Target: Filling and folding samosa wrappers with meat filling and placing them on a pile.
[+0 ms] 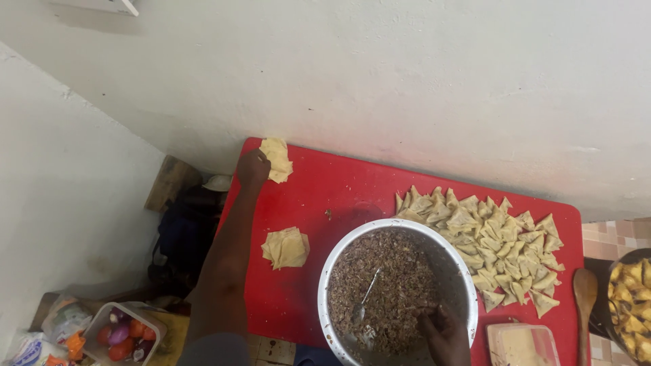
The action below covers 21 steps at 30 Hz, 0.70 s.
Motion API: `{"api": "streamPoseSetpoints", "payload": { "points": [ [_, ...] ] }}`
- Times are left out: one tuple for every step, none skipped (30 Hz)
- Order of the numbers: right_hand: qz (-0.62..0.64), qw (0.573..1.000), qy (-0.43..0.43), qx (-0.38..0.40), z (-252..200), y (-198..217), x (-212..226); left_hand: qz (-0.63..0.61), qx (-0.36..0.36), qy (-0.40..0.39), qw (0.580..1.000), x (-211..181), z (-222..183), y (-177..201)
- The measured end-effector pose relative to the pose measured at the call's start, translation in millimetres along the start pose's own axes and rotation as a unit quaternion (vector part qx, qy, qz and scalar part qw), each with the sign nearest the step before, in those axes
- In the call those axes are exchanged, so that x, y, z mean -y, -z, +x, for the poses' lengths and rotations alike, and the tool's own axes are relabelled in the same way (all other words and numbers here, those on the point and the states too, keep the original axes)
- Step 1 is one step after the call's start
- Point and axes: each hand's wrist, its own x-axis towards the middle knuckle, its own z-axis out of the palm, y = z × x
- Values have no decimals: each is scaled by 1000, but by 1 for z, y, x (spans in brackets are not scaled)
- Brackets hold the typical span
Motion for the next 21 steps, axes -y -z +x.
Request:
{"api": "streamPoseSetpoints", "payload": {
  "points": [
    [-35,999,-8,-3,1,1,-1,-59,13,68,996,-11,-7,10],
    [-70,997,-15,-6,3,2,-2,-117,26,135,984,-22,-12,19],
    [-68,998,-15,-7,5,2,-6,-117,27,133,984,-21,-11,16],
    [-63,998,4,2,6,3,-10,-163,3,136,977,-19,-12,12],
    [-58,998,24,11,8,4,-14,-208,-21,138,968,-17,-14,9],
    [-57,998,24,10,6,3,-11,-208,-20,136,968,-5,-4,-8],
    [-45,999,19,7,5,2,-9,-150,-118,38,981,7,5,-25],
    [-36,999,12,6,2,1,-7,-88,-211,-60,972,21,11,-42],
    [-36,999,11,7,5,2,-14,-87,-210,-59,972,8,0,-26],
    [-36,999,13,12,8,3,-20,-211,-132,0,969,-5,-11,-10],
    [-36,999,14,18,11,3,-26,-330,-49,58,941,-19,-22,6],
    [-37,999,16,18,8,2,-22,-331,-50,57,941,-22,-24,10],
    [-30,999,23,18,5,1,-18,-369,-38,78,925,-27,-27,15],
    [-23,999,29,16,0,1,-16,-405,-24,98,909,-32,-30,18],
    [-22,999,29,14,0,0,-13,-406,-23,97,908,-36,-31,23],
    [-27,999,24,12,-1,0,-11,-460,-15,100,882,-39,-33,28],
    [-31,999,19,11,-3,0,-9,-512,-8,104,852,-43,-36,33],
    [-31,999,19,10,2,0,-21,-513,-7,103,852,-52,-45,45],
    [20,1000,19,6,8,1,-32,-570,4,119,813,-61,-53,57],
    [73,997,19,1,15,0,-43,-625,15,131,769,-72,-59,70],
    [75,997,20,0,11,0,-33,-625,16,129,769,-78,-72,76]
  ]
}}
